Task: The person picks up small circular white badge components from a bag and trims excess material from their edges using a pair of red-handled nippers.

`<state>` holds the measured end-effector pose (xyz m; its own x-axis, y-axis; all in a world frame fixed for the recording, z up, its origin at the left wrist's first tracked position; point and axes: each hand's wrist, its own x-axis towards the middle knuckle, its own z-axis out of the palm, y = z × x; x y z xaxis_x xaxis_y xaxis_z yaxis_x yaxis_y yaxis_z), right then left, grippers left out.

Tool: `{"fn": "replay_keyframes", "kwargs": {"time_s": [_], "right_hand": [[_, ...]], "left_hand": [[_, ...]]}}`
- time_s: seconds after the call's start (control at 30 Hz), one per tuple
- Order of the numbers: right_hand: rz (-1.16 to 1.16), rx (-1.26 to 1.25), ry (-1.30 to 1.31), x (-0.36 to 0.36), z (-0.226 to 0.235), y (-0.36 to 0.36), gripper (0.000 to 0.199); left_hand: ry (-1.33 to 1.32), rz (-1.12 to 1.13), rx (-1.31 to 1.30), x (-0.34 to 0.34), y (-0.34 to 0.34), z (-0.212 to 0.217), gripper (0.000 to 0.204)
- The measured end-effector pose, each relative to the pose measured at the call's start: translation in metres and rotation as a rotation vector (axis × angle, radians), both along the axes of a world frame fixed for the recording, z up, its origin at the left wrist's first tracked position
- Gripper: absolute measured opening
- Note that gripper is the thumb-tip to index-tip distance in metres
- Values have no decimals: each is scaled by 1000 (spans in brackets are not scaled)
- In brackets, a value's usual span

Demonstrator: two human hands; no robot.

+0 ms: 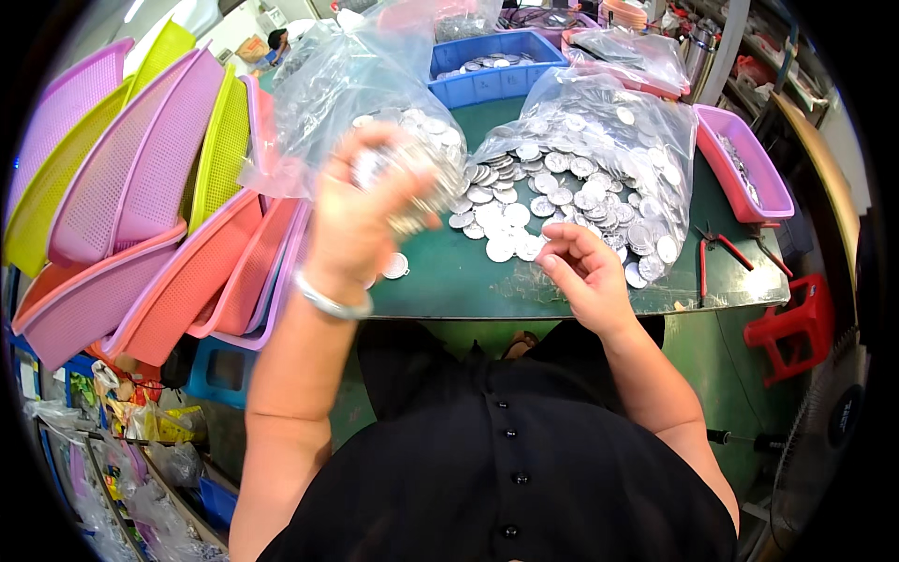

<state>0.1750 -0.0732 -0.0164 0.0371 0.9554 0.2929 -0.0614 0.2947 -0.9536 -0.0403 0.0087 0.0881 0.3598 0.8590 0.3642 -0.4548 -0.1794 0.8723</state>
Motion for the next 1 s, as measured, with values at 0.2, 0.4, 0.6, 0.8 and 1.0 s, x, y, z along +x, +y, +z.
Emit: {"fn": "replay_keyframes", "kwargs": {"time_s": [0.2,0.4,0.6,0.8,1.0], "right_hand": [[-71,-3,-70,18,-19,4,24],[-246,61,-572,34,-19,23,22],[-341,217,-939,44,-18,41,26],[-212,256,-1215,32,-28,80,34],[-181,218,-1244,16,-31,110,42]], "left_hand": [[268,572,520,-44,81,107,33],[854,486,186,-65,153,101,39],[607,661,685,-42,101,97,29],[584,527,945,-4,39,24,15],[649,76,-49,9,9,-83,14]]}}
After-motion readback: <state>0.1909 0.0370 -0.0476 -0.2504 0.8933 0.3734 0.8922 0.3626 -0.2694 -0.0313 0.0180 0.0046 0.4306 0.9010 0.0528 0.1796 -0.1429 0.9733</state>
